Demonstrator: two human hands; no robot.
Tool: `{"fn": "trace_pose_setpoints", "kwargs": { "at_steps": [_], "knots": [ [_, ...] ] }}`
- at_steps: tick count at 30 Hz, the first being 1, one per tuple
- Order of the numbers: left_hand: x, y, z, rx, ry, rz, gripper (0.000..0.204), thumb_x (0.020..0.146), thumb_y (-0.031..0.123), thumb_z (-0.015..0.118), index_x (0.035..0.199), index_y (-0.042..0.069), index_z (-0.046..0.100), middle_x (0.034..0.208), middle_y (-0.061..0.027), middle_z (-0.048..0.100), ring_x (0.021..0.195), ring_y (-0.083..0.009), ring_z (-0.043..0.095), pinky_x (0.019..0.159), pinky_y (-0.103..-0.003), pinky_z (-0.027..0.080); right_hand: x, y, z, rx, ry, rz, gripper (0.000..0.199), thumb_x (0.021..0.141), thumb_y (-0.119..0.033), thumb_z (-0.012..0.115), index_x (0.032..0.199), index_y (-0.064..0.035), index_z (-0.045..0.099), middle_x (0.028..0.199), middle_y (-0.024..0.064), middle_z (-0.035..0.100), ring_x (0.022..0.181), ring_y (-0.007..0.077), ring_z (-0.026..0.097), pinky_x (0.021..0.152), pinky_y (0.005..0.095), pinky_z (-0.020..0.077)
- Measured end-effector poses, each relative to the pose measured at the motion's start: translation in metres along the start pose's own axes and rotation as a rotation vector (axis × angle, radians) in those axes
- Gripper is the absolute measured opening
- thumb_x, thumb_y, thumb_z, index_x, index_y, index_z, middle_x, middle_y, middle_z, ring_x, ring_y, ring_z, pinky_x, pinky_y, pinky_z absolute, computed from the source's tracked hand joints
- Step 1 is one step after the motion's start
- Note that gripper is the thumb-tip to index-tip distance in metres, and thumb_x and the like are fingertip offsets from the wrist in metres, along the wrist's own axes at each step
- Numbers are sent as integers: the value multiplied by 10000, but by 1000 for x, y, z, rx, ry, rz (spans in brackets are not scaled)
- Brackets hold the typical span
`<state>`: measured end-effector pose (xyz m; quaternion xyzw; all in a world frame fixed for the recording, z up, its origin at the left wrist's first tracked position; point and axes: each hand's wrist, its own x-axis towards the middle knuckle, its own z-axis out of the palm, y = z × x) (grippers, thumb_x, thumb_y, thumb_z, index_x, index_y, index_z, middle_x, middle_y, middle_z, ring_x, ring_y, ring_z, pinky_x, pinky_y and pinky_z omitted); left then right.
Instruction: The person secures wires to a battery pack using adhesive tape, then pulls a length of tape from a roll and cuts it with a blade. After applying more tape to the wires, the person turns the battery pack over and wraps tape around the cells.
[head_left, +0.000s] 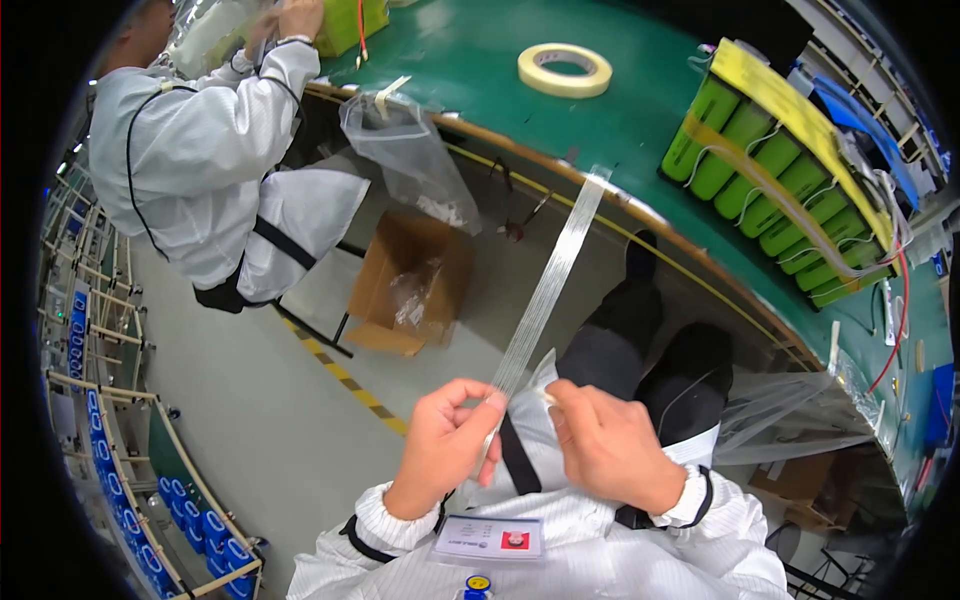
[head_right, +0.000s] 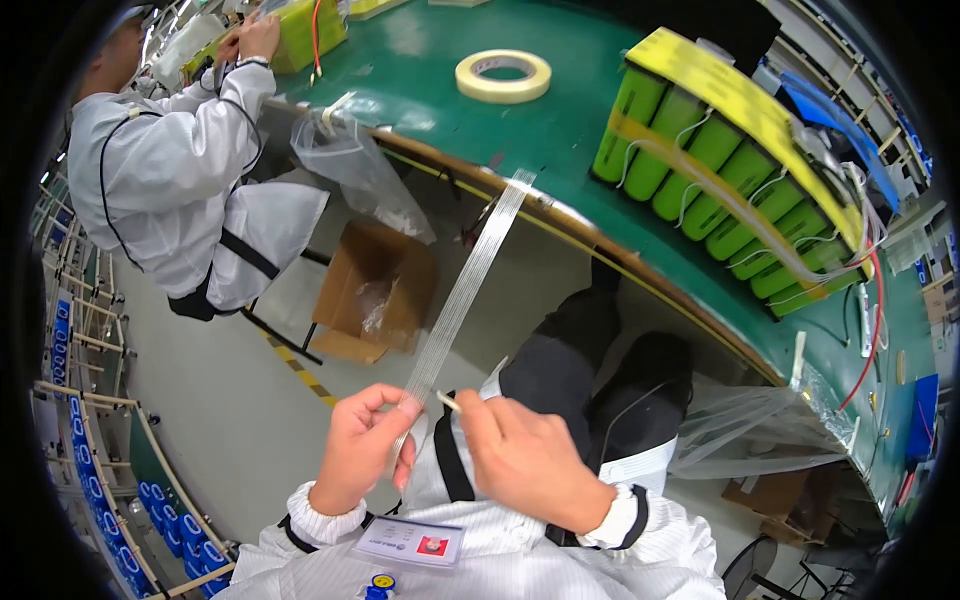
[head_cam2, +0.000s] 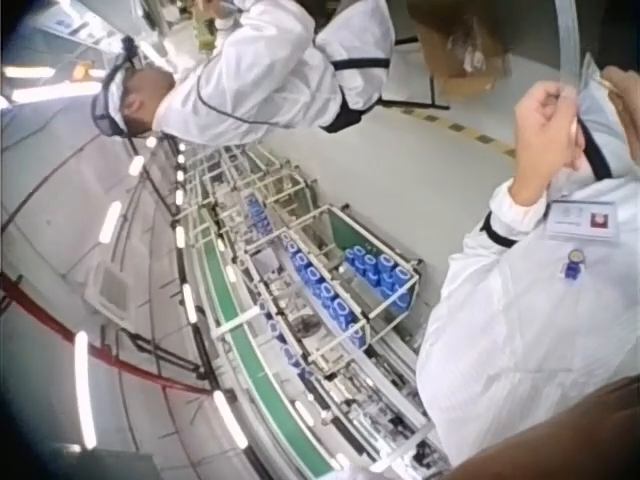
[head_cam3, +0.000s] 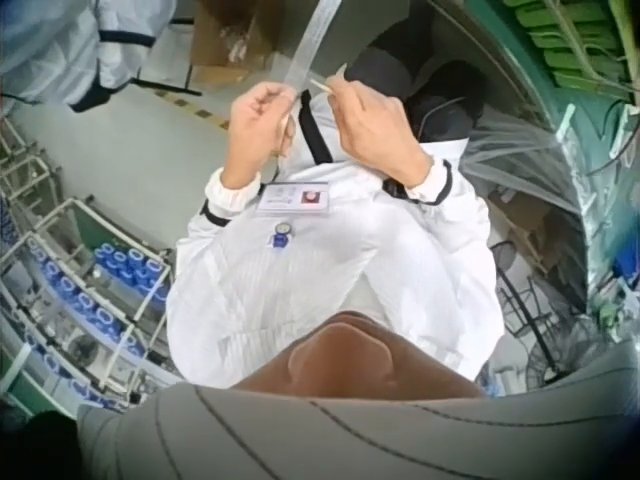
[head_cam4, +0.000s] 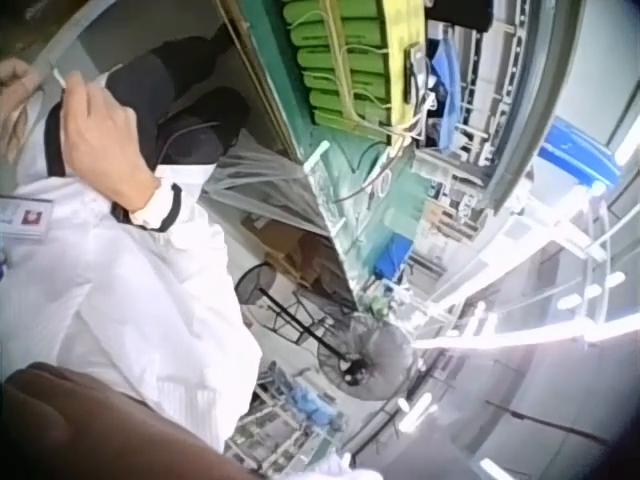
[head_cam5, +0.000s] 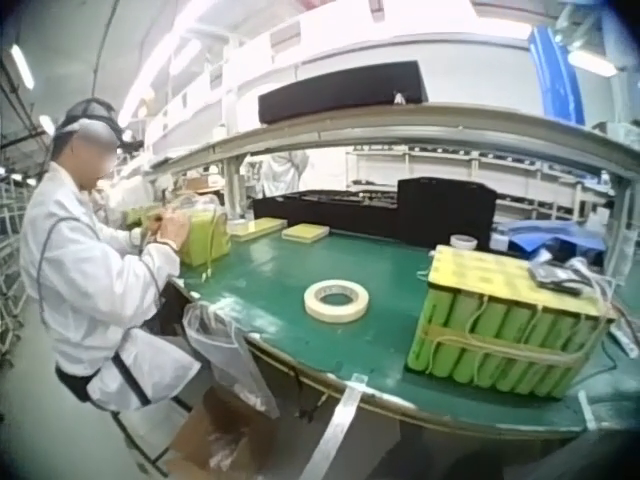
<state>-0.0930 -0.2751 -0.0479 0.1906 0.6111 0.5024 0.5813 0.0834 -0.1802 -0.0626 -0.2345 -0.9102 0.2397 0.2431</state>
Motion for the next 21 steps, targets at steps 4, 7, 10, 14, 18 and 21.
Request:
{"fn": "trace_pose_setpoints", "kwargs": {
  "at_steps": [4, 7, 10, 14, 18, 21],
  "knots": [
    [-3, -2, -9, 35, -34, -82, 222, 988, 169, 589, 1039, -45, 620, 611, -78, 620, 408, -128, 542, 392, -261, 411, 3, -4, -1, 89, -78, -10, 292, 852, -10, 632, 1130, -6, 543, 770, 125, 592, 580, 303, 605, 453, 400, 463],
    [-5, -3, -8, 8, -43, -84, 239, 989, 183, 598, 1046, -47, 631, 622, -75, 626, 409, -126, 547, 386, -260, 421, 4, -4, -1, 120, -85, -12, 270, 867, -37, 645, 1122, -16, 557, 750, 114, 572, 563, 291, 591, 442, 388, 452],
    [-8, -9, -4, -35, -7, -18, 223, 976, 173, 628, 1038, -41, 630, 650, -77, 641, 407, -114, 548, 383, -245, 411, 6, -3, -5, 79, -88, -11, 222, 872, -93, 682, 1066, -38, 588, 704, 80, 530, 551, 273, 577, 445, 373, 445],
    [-11, -8, 1, -75, 101, 118, 177, 947, 123, 660, 1015, -37, 623, 669, -81, 654, 416, -103, 555, 375, -230, 397, 7, 0, -3, 53, -83, -46, 216, 870, -85, 681, 1059, -31, 590, 700, 75, 528, 549, 259, 575, 443, 369, 441],
    [-17, -6, 6, -65, 157, 157, 155, 946, 103, 653, 998, -37, 616, 661, -81, 653, 418, -104, 562, 374, -232, 398, 5, -2, 0, 46, -59, -84, 215, 859, -70, 689, 1040, -18, 583, 681, 74, 539, 563, 238, 585, 442, 354, 439],
    [-17, -7, 2, -82, 127, 133, 131, 941, 83, 650, 979, -36, 610, 631, -74, 640, 414, -100, 557, 373, -235, 398, 8, -3, 5, 53, -78, -94, 208, 857, -65, 689, 1027, -16, 579, 679, 75, 551, 575, 233, 595, 440, 350, 440]
  ]
}}
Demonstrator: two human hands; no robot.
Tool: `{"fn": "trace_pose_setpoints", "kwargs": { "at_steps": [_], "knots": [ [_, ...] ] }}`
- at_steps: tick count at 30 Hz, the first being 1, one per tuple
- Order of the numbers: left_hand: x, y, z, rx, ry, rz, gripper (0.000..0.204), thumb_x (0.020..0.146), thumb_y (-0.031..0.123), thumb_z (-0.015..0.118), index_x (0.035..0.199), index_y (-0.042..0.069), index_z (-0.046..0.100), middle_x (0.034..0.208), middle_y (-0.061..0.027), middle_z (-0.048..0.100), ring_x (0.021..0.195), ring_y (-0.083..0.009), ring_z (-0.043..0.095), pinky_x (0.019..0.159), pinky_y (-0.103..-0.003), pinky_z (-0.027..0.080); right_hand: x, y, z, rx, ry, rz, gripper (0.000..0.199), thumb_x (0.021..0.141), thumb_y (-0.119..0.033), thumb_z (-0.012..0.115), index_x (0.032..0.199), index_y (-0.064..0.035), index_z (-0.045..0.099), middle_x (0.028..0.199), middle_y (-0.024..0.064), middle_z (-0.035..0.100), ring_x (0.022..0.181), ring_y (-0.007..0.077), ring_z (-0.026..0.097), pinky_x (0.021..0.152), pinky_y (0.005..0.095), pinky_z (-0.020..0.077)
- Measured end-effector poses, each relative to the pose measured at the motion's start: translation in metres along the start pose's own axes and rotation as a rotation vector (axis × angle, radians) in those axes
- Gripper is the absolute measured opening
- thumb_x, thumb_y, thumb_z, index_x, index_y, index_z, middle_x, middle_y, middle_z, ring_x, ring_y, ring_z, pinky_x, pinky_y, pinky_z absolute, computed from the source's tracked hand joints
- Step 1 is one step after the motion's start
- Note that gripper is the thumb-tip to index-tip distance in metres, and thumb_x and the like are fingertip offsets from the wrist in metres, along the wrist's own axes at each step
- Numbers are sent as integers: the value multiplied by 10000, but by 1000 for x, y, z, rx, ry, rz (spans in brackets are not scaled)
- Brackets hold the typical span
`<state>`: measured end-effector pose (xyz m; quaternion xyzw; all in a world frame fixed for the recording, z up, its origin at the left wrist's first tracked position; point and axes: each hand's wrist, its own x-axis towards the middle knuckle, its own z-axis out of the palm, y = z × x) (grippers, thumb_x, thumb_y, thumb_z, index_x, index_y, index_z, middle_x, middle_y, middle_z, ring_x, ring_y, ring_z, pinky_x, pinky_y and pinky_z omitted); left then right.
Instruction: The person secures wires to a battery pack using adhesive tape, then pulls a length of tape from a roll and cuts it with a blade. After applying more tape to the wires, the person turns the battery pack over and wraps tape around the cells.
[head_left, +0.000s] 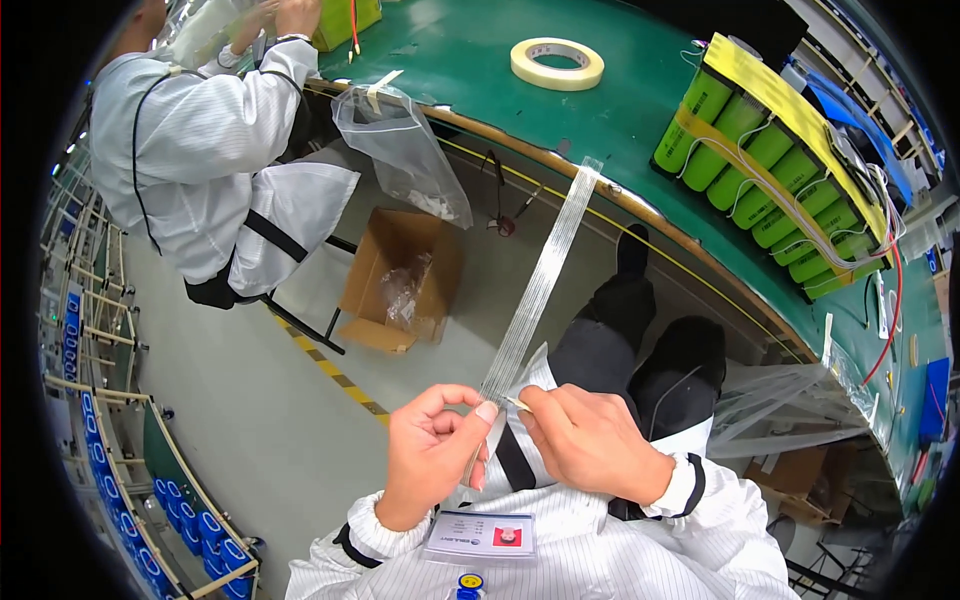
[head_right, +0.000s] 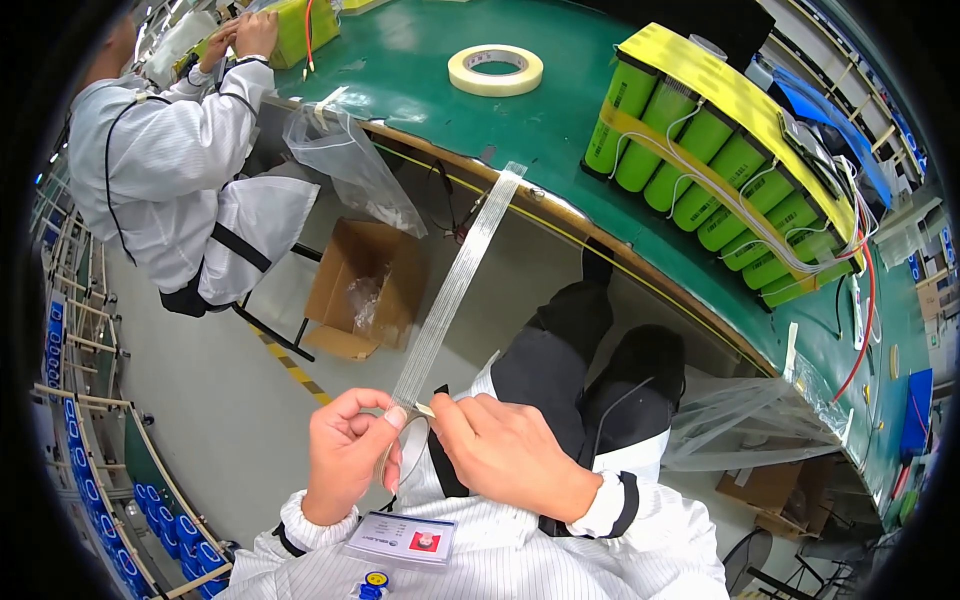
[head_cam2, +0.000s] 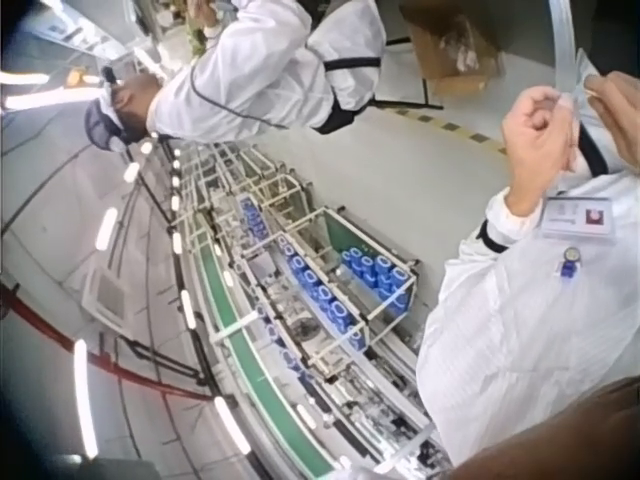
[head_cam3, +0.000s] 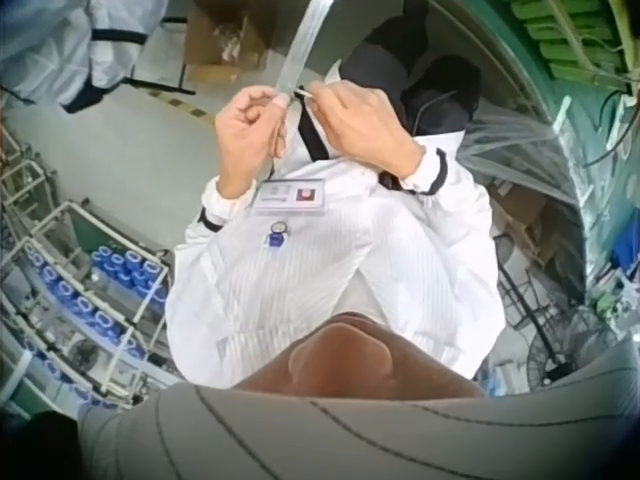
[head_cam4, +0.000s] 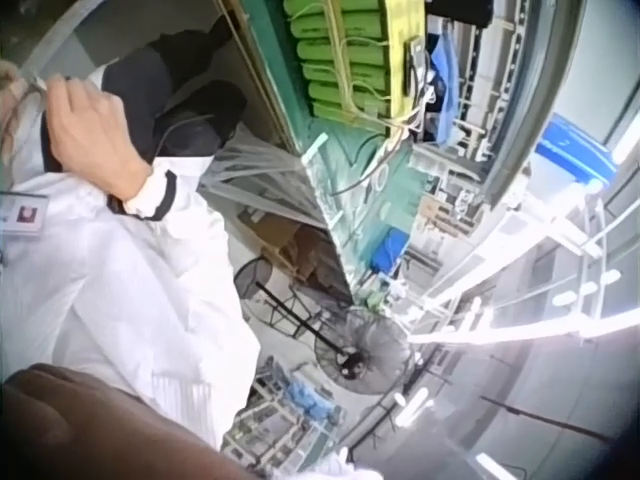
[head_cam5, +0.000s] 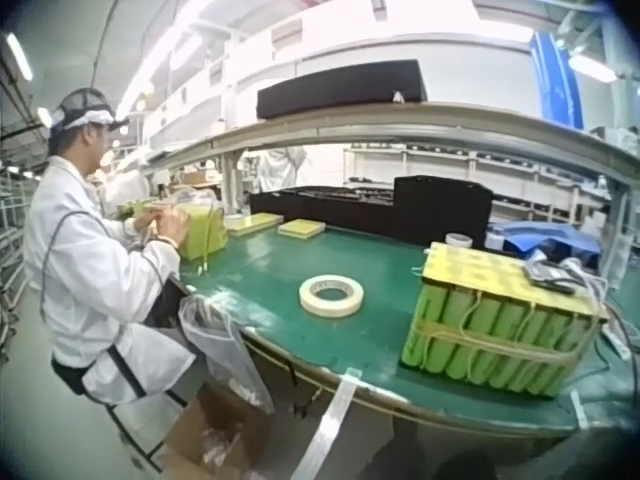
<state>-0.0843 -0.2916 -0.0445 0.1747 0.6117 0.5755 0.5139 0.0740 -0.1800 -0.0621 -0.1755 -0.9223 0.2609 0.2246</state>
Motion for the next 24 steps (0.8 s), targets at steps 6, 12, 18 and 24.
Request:
{"fn": "trace_pose_setpoints", "kwargs": {
  "at_steps": [6, 12, 18, 24],
  "knots": [
    [5, -2, -4, 74, -57, -8, 112, 936, 66, 648, 956, -35, 603, 583, -55, 612, 407, -88, 540, 370, -240, 388, 0, 2, 5, -55, -38, -12, 206, 852, -66, 692, 1015, -16, 575, 686, 64, 564, 584, 220, 605, 442, 345, 452],
    [8, -7, -3, 92, -60, 28, 117, 960, 93, 618, 967, -21, 589, 558, -54, 590, 387, -95, 500, 356, -246, 368, -3, 8, 9, -51, -34, -29, 282, 813, -75, 620, 1072, 25, 569, 722, 80, 586, 645, 243, 644, 468, 356, 494],
    [-2, -2, -8, 100, -185, -132, 282, 1040, 237, 512, 1168, -2, 590, 589, -77, 606, 419, -151, 550, 402, -262, 443, -9, 5, 11, -18, -15, -27, 286, 818, -70, 624, 1086, 14, 569, 731, 58, 544, 614, 214, 627, 443, 340, 461],
    [9, -16, -19, 76, -168, -161, 238, 1033, 196, 518, 1147, -3, 581, 590, -73, 617, 407, -147, 550, 383, -252, 432, -19, 8, -2, 42, -10, 29, 229, 870, -91, 631, 1066, 7, 566, 715, 64, 558, 616, 243, 630, 439, 359, 451]
  ]
}}
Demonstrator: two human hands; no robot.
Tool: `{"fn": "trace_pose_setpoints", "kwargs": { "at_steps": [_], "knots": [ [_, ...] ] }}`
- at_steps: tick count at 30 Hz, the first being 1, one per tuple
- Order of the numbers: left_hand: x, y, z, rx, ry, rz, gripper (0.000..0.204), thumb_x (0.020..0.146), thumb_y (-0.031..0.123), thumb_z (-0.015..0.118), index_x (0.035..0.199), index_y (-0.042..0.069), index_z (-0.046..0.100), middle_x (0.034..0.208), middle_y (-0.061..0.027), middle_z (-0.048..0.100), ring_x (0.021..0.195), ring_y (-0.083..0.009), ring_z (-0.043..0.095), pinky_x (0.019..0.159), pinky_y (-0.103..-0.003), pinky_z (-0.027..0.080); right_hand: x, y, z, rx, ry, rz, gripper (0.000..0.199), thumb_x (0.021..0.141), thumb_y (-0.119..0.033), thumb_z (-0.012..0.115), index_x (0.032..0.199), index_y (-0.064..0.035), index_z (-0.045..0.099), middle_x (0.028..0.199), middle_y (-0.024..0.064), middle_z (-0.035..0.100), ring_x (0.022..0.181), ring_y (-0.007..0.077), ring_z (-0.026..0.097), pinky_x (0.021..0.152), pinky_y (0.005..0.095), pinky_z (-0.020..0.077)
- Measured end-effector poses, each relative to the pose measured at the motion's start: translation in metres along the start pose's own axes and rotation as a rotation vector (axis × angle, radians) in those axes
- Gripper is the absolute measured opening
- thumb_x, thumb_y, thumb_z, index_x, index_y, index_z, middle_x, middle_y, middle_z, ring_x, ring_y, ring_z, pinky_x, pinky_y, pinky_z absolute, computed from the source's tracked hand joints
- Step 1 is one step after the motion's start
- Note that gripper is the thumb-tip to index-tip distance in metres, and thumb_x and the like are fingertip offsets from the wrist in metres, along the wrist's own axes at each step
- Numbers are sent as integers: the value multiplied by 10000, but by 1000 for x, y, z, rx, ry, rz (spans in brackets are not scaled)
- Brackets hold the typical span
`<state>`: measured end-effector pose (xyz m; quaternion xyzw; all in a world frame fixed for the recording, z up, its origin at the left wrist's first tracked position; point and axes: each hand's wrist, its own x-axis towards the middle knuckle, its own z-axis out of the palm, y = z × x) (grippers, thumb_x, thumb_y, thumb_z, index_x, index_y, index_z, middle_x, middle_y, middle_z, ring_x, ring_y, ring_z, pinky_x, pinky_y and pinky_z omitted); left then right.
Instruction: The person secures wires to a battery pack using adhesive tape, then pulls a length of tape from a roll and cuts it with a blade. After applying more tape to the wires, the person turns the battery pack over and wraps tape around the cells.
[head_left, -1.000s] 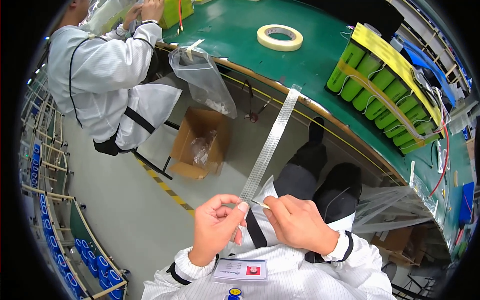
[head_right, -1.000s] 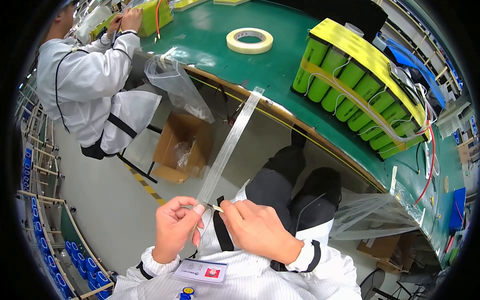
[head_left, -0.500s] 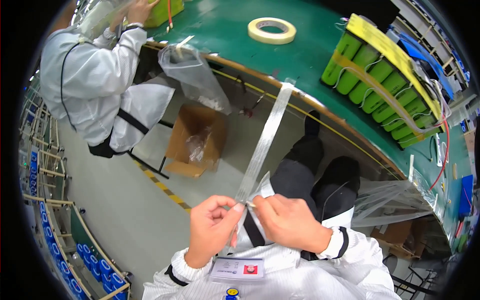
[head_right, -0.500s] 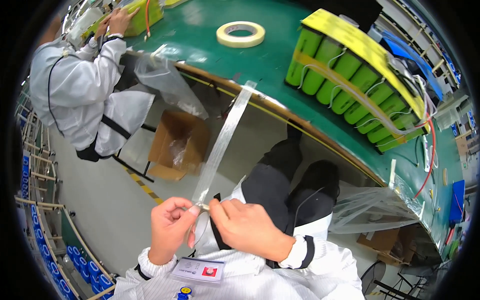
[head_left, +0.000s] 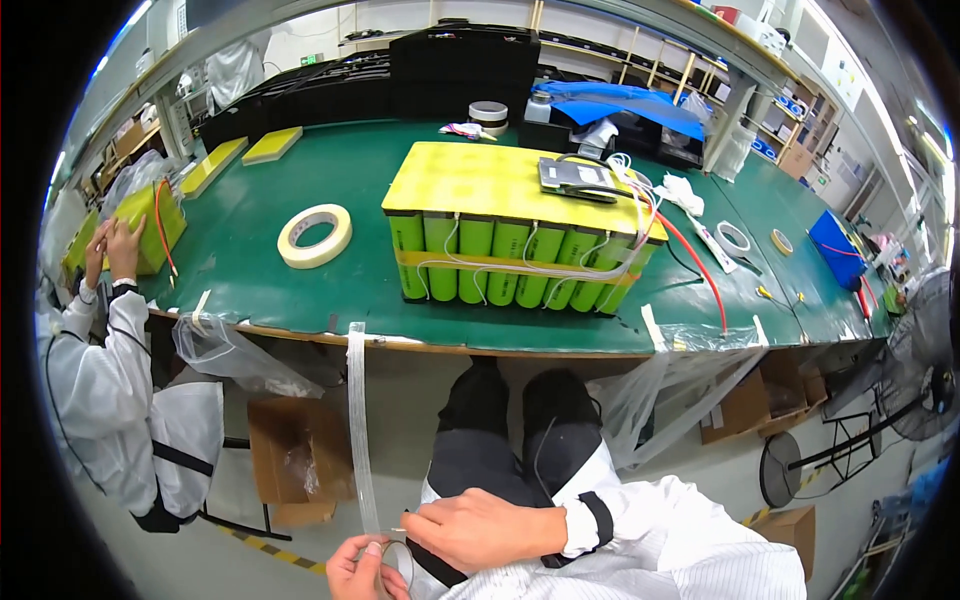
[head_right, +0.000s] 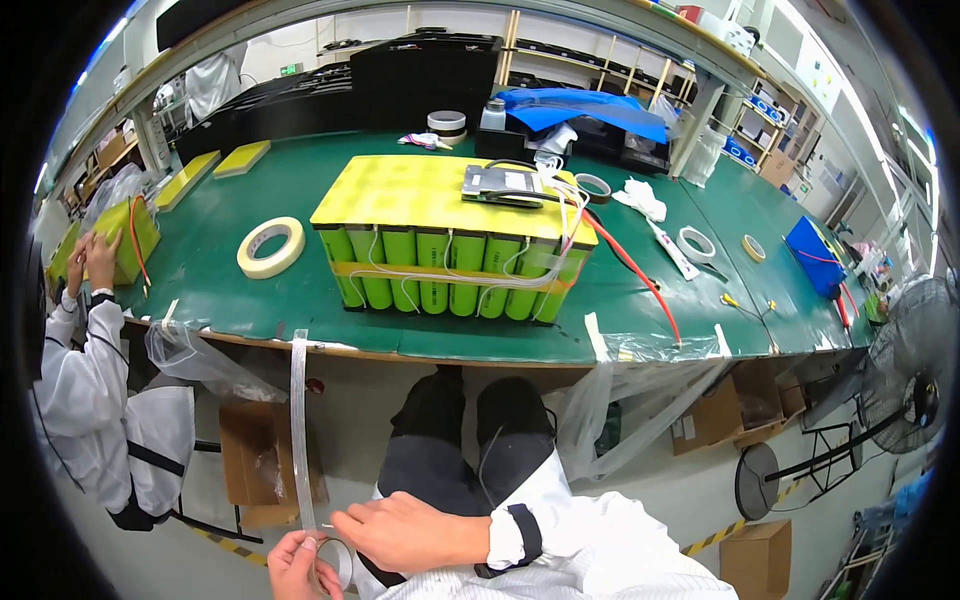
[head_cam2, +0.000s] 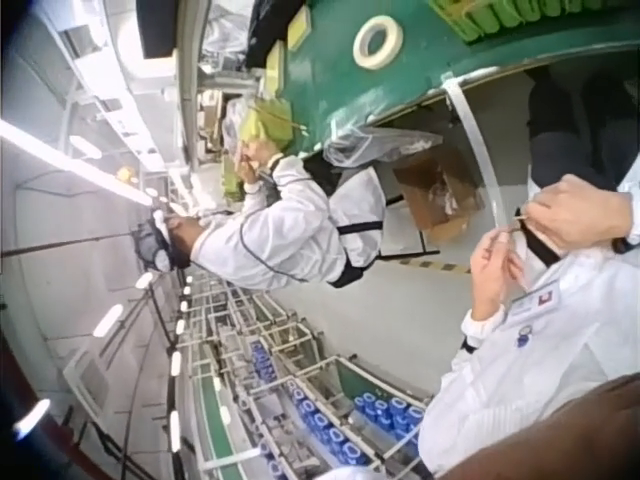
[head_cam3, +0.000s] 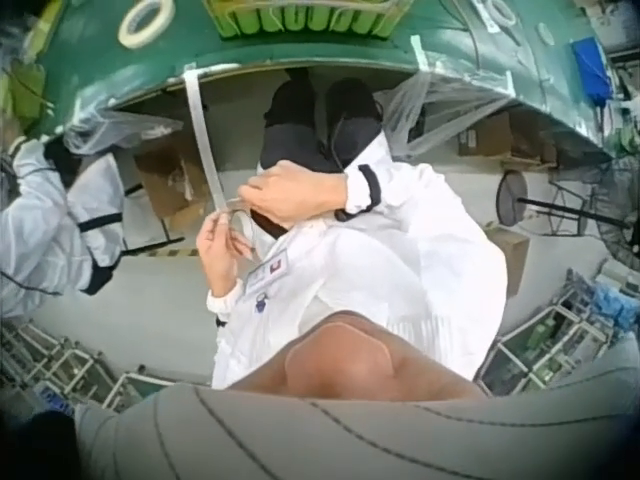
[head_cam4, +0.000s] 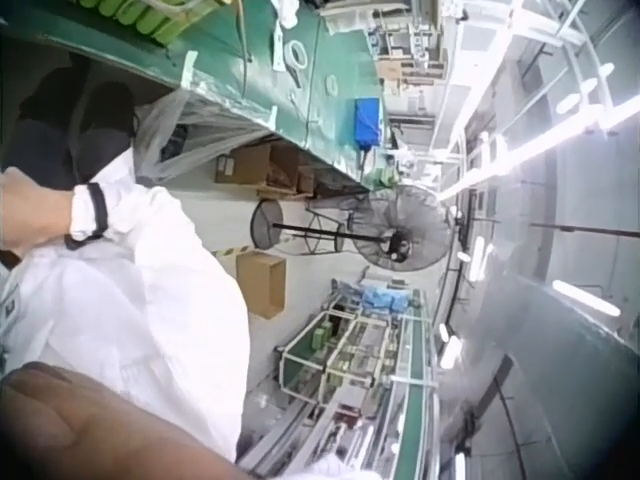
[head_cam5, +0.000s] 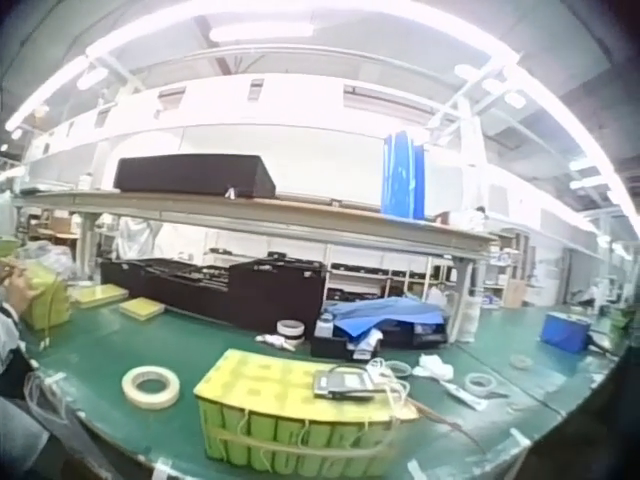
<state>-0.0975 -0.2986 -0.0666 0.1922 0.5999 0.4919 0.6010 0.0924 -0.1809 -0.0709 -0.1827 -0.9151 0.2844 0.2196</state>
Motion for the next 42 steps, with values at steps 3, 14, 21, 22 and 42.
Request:
{"fn": "trace_pose_setpoints", "kwargs": {
  "at_steps": [3, 14, 21, 22, 42],
  "knots": [
    [-8, 7, 0, -49, 58, -6, 181, 1026, 172, 536, 1029, 0, 594, 648, -73, 603, 497, -145, 549, 481, -260, 459, 5, 1, -3, -2, -30, -39, 211, 874, -100, 635, 1048, -4, 567, 715, 65, 565, 618, 254, 633, 438, 368, 451],
    [-5, 14, 9, 47, 48, -99, 242, 1010, 187, 565, 1145, -12, 592, 549, -67, 588, 371, -125, 507, 361, -258, 392, 13, -9, -6, -123, -28, -37, 175, 861, -131, 697, 970, -20, 617, 645, 42, 512, 526, 196, 572, 390, 323, 410],
    [-12, 16, 5, 32, 16, -106, 214, 1007, 186, 577, 1105, -3, 593, 558, -72, 597, 376, -122, 521, 365, -255, 404, 16, -13, 0, -129, -41, -52, 182, 855, -87, 703, 1000, -39, 604, 652, 46, 503, 485, 206, 542, 390, 321, 401],
    [-13, 15, 5, 30, 16, -109, 214, 1007, 186, 577, 1105, -3, 593, 558, -72, 597, 376, -122, 521, 365, -255, 404, 17, -15, 0, -127, -44, -50, 182, 855, -87, 703, 1000, -39, 604, 652, 46, 503, 485, 206, 542, 390, 321, 401],
    [-13, 15, 10, -44, 103, 76, 157, 954, 99, 647, 884, -32, 598, 562, -42, 596, 390, -83, 521, 357, -241, 382, 20, -16, 19, -122, -42, -9, 171, 843, -69, 690, 952, -35, 562, 643, 60, 508, 490, 229, 553, 408, 346, 411]
  ]
}}
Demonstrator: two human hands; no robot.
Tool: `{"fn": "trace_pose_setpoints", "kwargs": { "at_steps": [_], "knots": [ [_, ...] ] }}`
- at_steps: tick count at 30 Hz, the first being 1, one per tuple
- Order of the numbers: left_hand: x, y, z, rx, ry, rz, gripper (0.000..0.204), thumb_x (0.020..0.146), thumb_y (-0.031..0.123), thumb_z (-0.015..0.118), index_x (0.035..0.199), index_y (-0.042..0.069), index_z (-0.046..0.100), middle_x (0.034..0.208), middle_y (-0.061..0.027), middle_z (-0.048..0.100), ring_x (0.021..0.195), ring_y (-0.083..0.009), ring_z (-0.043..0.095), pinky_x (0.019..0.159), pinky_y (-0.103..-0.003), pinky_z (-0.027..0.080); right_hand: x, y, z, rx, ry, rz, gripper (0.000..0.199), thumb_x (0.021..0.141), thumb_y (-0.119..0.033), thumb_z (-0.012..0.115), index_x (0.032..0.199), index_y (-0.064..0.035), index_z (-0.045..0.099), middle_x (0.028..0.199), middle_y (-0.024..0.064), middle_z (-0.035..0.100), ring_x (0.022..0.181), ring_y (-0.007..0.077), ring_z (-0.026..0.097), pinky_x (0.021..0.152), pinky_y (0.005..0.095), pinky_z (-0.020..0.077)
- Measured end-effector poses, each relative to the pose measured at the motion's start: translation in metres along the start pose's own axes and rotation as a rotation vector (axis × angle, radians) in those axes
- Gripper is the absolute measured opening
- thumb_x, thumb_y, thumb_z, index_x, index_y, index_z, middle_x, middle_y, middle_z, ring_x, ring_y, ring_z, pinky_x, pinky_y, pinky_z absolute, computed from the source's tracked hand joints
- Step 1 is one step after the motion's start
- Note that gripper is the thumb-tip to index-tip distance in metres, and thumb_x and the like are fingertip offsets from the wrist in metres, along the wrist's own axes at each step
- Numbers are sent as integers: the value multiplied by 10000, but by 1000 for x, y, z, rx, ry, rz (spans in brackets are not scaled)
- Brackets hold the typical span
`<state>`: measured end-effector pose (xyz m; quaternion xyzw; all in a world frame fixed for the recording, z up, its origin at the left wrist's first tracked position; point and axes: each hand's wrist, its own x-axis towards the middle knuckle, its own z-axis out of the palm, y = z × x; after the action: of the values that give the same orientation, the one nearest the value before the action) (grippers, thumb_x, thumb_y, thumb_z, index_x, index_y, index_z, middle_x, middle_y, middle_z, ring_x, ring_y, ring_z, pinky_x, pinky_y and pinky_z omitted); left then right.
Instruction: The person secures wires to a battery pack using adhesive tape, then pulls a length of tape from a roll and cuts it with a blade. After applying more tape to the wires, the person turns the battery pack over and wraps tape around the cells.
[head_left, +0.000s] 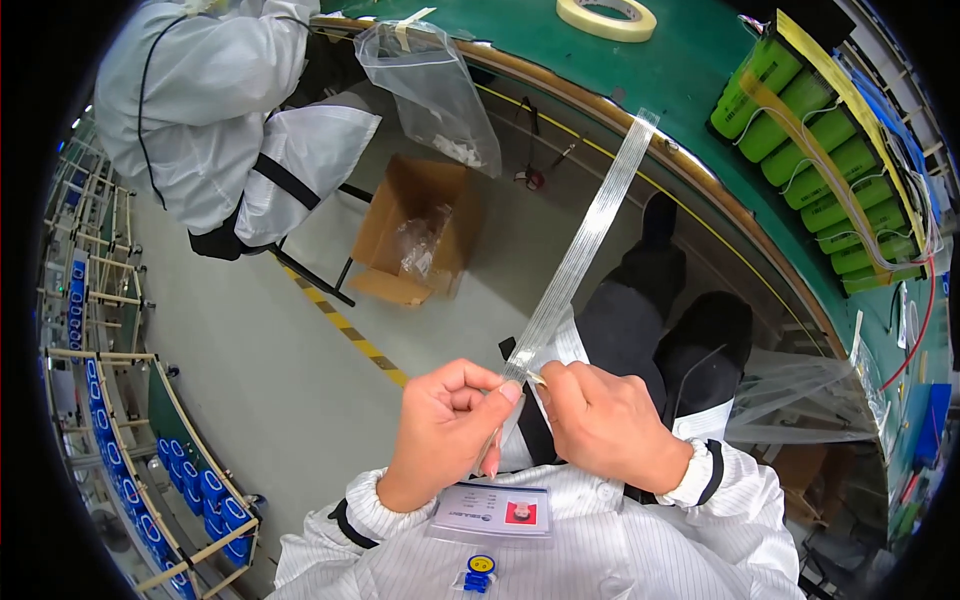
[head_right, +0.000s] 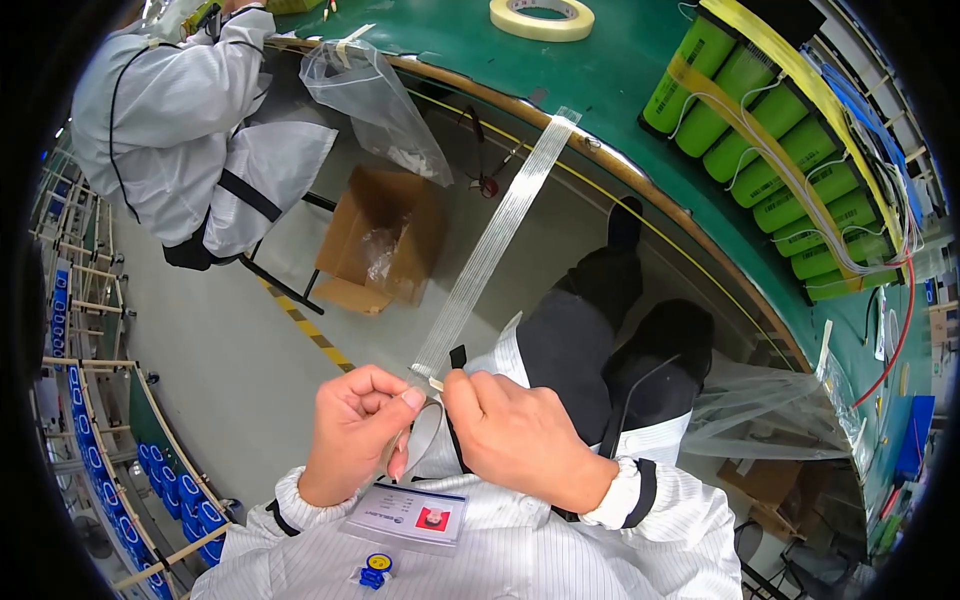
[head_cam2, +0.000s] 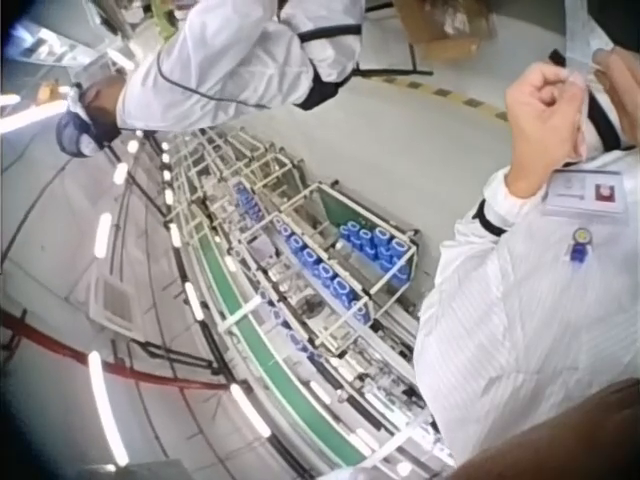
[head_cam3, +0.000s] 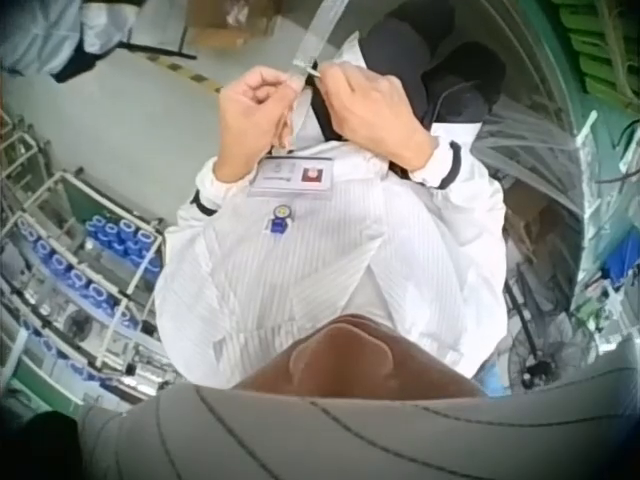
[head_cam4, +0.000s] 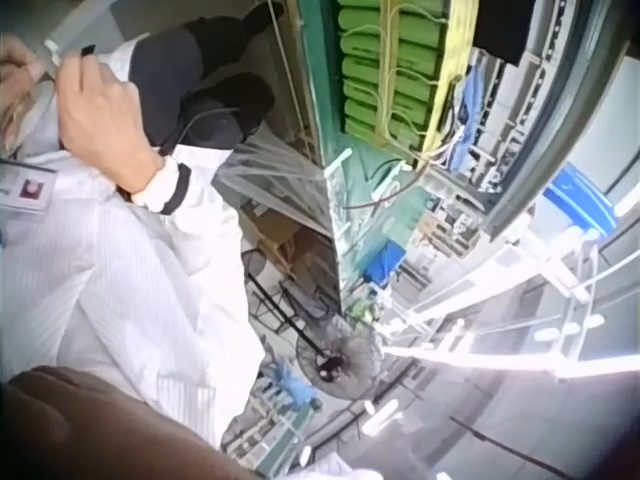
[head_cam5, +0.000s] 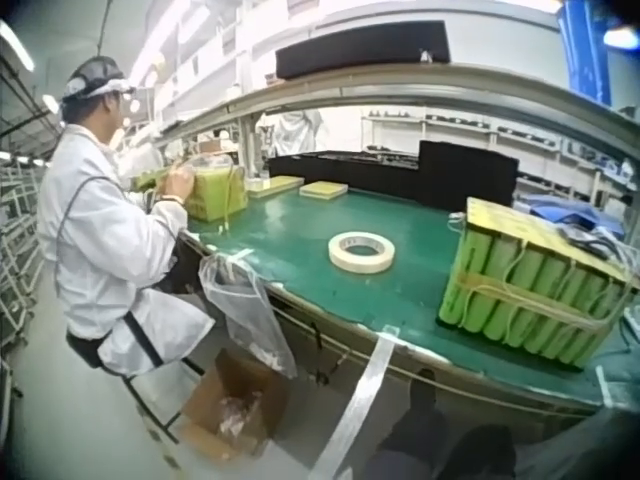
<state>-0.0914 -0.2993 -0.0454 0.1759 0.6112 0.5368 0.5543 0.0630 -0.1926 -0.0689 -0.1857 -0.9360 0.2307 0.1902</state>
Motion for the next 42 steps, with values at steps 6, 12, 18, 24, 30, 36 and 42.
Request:
{"fn": "trace_pose_setpoints", "kwargs": {
  "at_steps": [6, 12, 18, 24, 30, 36, 42],
  "knots": [
    [0, -2, 2, -1, 29, 40, 149, 947, 78, 650, 875, -41, 595, 601, -61, 613, 413, -94, 542, 373, -244, 403, 9, -1, -20, -55, -116, 5, 159, 762, -25, 614, 876, -16, 504, 672, 57, 492, 525, 186, 582, 387, 318, 413],
    [0, -1, -2, -105, -8, -29, 136, 944, 63, 645, 871, -39, 592, 608, -60, 605, 410, -103, 540, 370, -254, 408, 9, -1, -17, -45, -151, -38, 185, 757, -26, 617, 904, -5, 507, 670, 58, 489, 518, 188, 575, 391, 317, 419],
    [-2, 5, -7, -185, -42, -81, 133, 957, 68, 622, 870, -26, 586, 603, -52, 589, 400, -111, 533, 361, -256, 400, 6, 8, -9, -6, -43, -58, 205, 771, -36, 627, 947, 1, 530, 695, 48, 496, 549, 178, 576, 399, 314, 435],
    [-3, 6, -7, -221, -35, -105, 133, 959, 72, 621, 875, -25, 586, 598, -53, 585, 389, -110, 519, 354, -254, 387, 6, 10, -2, 38, -28, -51, 191, 812, -55, 660, 950, -6, 537, 692, 61, 524, 533, 203, 577, 399, 325, 437],
    [-6, 8, -7, -203, -28, -90, 130, 960, 75, 623, 880, -21, 585, 594, -49, 578, 375, -113, 505, 345, -259, 377, 6, 12, 7, 48, -8, -60, 186, 813, -49, 653, 938, -5, 521, 688, 64, 509, 533, 205, 577, 399, 333, 441],
    [-3, 9, -7, -229, 8, -83, 127, 958, 70, 625, 877, -16, 578, 573, -39, 558, 369, -113, 499, 338, -260, 369, 10, 20, 21, 122, 34, -80, 187, 806, -36, 629, 937, -3, 500, 711, 80, 523, 551, 227, 593, 406, 355, 451],
    [-13, 16, -11, -178, 12, -19, 118, 949, 53, 634, 880, -24, 578, 595, -64, 593, 370, -115, 506, 341, -258, 368, -33, 46, 62, 21, -258, 92, 100, 896, -91, 527, 885, -17, 461, 749, 155, 611, 589, 312, 643, 437, 433, 472]
  ]
}}
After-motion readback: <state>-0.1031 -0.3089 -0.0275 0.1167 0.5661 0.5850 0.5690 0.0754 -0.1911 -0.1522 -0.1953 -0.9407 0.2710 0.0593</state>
